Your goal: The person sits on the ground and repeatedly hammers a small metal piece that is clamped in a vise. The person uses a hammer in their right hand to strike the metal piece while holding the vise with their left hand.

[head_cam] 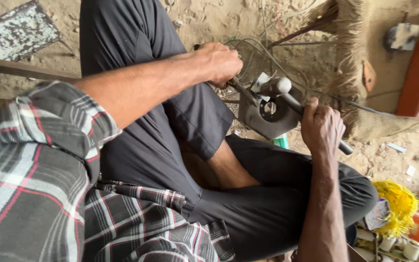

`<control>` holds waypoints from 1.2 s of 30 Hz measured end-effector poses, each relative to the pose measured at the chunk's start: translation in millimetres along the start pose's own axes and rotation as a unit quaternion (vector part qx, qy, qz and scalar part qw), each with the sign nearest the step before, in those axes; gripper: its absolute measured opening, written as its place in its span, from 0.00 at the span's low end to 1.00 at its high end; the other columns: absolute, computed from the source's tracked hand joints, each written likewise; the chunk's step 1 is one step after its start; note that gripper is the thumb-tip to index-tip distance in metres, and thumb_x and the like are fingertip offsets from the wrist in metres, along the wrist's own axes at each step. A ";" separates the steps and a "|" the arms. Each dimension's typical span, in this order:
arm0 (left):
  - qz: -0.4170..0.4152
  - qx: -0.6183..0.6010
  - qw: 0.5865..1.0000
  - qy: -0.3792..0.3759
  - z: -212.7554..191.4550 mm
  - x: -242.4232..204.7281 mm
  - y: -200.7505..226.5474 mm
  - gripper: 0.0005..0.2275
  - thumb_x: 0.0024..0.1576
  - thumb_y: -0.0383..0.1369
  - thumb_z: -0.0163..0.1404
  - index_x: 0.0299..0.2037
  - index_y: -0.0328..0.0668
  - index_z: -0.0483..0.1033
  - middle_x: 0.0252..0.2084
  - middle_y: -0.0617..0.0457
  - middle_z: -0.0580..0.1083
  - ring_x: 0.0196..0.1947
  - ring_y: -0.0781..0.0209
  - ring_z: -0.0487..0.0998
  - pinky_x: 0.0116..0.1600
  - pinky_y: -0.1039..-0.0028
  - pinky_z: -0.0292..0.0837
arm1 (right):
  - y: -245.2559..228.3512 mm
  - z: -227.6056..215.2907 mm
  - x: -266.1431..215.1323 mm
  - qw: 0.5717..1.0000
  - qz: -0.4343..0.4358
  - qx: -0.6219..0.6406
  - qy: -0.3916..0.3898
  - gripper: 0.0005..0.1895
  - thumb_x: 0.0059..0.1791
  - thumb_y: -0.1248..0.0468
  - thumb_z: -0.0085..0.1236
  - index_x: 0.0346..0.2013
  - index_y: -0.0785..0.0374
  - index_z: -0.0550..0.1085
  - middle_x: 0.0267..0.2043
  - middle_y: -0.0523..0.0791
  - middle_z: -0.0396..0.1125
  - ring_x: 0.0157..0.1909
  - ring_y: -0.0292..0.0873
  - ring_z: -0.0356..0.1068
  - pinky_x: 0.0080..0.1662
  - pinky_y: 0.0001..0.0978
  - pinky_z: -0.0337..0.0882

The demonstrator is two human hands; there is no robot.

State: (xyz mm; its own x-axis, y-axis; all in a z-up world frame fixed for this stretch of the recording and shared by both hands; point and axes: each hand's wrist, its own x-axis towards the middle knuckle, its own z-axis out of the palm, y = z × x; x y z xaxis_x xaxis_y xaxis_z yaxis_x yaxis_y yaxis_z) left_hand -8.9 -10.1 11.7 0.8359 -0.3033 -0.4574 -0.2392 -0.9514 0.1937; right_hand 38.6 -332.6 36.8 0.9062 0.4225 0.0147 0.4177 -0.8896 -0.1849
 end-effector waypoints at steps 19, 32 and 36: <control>-0.012 -0.005 1.000 0.006 7.9 6.1 9.7 0.03 0.51 0.26 0.58 0.35 0.41 0.83 0.36 0.48 0.80 0.34 0.56 0.80 0.36 0.62 0.80 | 11.0 -2.3 -5.6 0.996 0.050 0.067 0.039 0.35 0.63 0.51 0.37 0.16 0.65 0.72 0.15 0.49 0.62 0.16 0.46 0.60 0.28 0.45 0.63; 0.023 -0.007 1.000 0.004 0.4 -6.4 14.6 0.08 0.47 0.28 0.61 0.37 0.43 0.84 0.42 0.47 0.80 0.45 0.47 0.81 0.45 0.57 0.79 | 1.4 -4.0 -6.9 0.993 -0.055 0.094 0.038 0.34 0.63 0.53 0.39 0.15 0.63 0.71 0.11 0.44 0.56 0.16 0.42 0.54 0.25 0.40 0.59; 0.001 -0.018 1.000 -0.006 -9.9 -11.4 14.9 0.08 0.48 0.28 0.61 0.37 0.44 0.84 0.42 0.47 0.80 0.44 0.48 0.82 0.44 0.58 0.80 | 0.1 4.1 -2.3 0.995 -0.065 0.065 0.038 0.33 0.64 0.56 0.35 0.15 0.58 0.68 0.11 0.40 0.54 0.15 0.39 0.49 0.21 0.38 0.52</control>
State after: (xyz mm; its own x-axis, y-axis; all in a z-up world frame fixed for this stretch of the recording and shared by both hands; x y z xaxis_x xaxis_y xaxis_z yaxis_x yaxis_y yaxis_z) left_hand -17.1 -20.3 28.5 0.8296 -0.3065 -0.4667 -0.2231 -0.9482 0.2261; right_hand 36.3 -333.0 32.7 0.8500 0.5128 0.1208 0.5235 -0.7966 -0.3023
